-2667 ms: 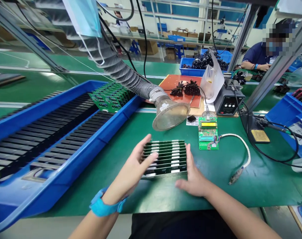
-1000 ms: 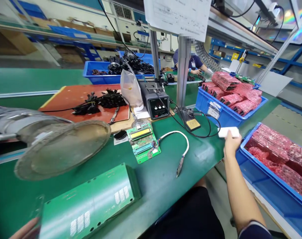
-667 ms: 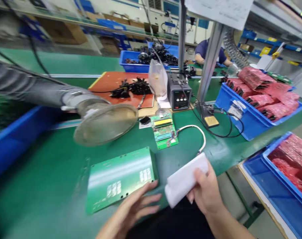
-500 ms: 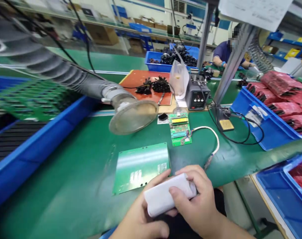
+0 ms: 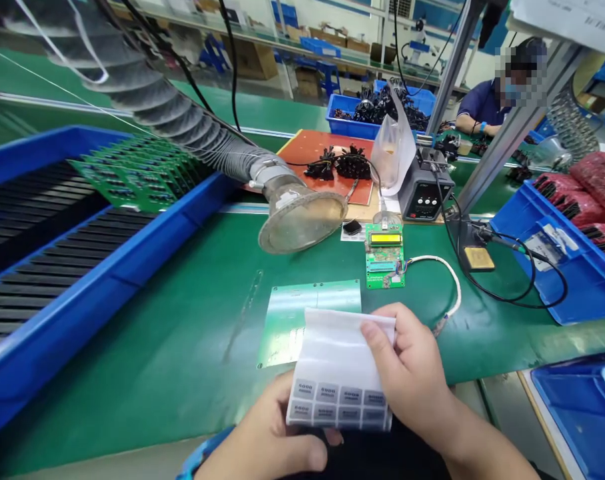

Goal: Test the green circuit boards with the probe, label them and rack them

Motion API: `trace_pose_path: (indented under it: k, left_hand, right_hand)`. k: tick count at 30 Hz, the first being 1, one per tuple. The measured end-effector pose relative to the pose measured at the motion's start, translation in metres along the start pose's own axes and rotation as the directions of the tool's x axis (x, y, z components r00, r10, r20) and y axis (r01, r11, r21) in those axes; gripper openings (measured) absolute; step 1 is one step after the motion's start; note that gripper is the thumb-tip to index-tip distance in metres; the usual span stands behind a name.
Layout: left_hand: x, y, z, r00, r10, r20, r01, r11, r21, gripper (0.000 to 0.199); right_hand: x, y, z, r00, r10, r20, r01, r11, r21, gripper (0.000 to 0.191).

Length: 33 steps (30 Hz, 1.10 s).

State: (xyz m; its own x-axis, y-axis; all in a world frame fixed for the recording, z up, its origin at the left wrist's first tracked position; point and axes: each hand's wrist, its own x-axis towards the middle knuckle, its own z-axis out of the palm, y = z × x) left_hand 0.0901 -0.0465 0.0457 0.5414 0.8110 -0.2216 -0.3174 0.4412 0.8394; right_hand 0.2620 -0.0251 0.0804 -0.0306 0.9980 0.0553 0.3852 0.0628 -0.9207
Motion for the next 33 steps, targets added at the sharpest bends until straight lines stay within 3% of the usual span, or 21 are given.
trace_pose_path:
  k: [2, 3, 5, 7, 8, 9, 10, 11, 13, 16, 19, 24, 27, 33]
  left_hand:
    - [-0.003, 0.003, 0.000, 0.994, 0.016, -0.105, -0.004, 0.994, 0.112, 0.023]
    - [-0.005, 0.005, -0.001, 0.988, 0.019, -0.153, 0.004, 0.989, 0.146, 0.017]
    - [-0.009, 0.006, -0.002, 0.974, 0.013, -0.226, 0.025, 0.986, 0.163, 0.014]
    - [-0.014, 0.007, -0.004, 0.960, 0.023, -0.279, 0.024, 0.986, 0.163, 0.016]
    - [-0.018, 0.007, -0.004, 0.952, 0.036, -0.303, 0.017, 0.985, 0.171, 0.017]
    - [-0.021, 0.006, -0.005, 0.943, 0.058, -0.327, 0.005, 0.982, 0.188, 0.017]
    - [-0.025, 0.006, -0.004, 0.929, 0.091, -0.358, -0.012, 0.976, 0.217, 0.017]
    - [-0.028, 0.006, -0.003, 0.910, 0.133, -0.393, -0.034, 0.968, 0.250, 0.020]
    - [-0.034, 0.005, -0.001, 0.856, 0.213, -0.471, -0.081, 0.955, 0.284, 0.024]
    - [-0.041, 0.004, 0.002, 0.784, 0.231, -0.576, -0.149, 0.971, 0.186, 0.033]
    - [-0.048, 0.006, -0.002, 0.792, 0.183, -0.582, -0.166, 0.983, 0.082, 0.057]
    - [-0.054, 0.012, -0.014, 0.850, 0.109, -0.515, -0.093, 0.994, 0.057, 0.031]
    - [-0.053, 0.012, -0.018, 0.819, 0.095, -0.567, -0.078, 0.996, 0.054, 0.032]
    - [-0.055, 0.008, -0.016, 0.706, 0.177, -0.685, -0.109, 0.984, 0.142, 0.027]
  right_hand:
    - [0.006, 0.003, 0.002, 0.995, 0.051, 0.086, -0.055, 0.998, 0.041, 0.023]
    - [0.008, 0.005, 0.001, 0.996, 0.003, 0.085, -0.005, 1.000, 0.025, 0.024]
    - [0.009, 0.006, -0.002, 0.969, -0.248, -0.009, 0.246, 0.964, -0.102, 0.032]
    - [0.007, 0.005, -0.006, 0.824, -0.567, -0.022, 0.539, 0.794, -0.281, 0.038]
    - [0.005, 0.003, -0.007, 0.744, -0.666, 0.046, 0.642, 0.695, -0.324, 0.037]
    - [0.004, 0.001, -0.008, 0.689, -0.712, 0.134, 0.710, 0.628, -0.319, 0.035]
    - [0.003, -0.001, -0.007, 0.663, -0.718, 0.211, 0.745, 0.606, -0.278, 0.032]
    - [0.003, -0.002, -0.004, 0.660, -0.704, 0.263, 0.751, 0.623, -0.218, 0.027]
    - [0.003, -0.005, 0.003, 0.698, -0.652, 0.297, 0.702, 0.706, -0.099, 0.015]
    - [0.004, -0.008, 0.015, 0.722, -0.595, 0.353, 0.639, 0.769, -0.010, 0.004]
    - [0.005, -0.012, 0.021, 0.695, -0.567, 0.443, 0.641, 0.767, -0.024, 0.014]
    - [0.004, -0.015, 0.025, 0.633, -0.544, 0.551, 0.673, 0.738, -0.044, 0.018]
    - [0.005, -0.012, 0.030, 0.617, -0.553, 0.560, 0.685, 0.728, -0.037, 0.021]
    - [0.010, -0.015, 0.033, 0.706, -0.467, 0.532, 0.577, 0.815, -0.050, 0.017]
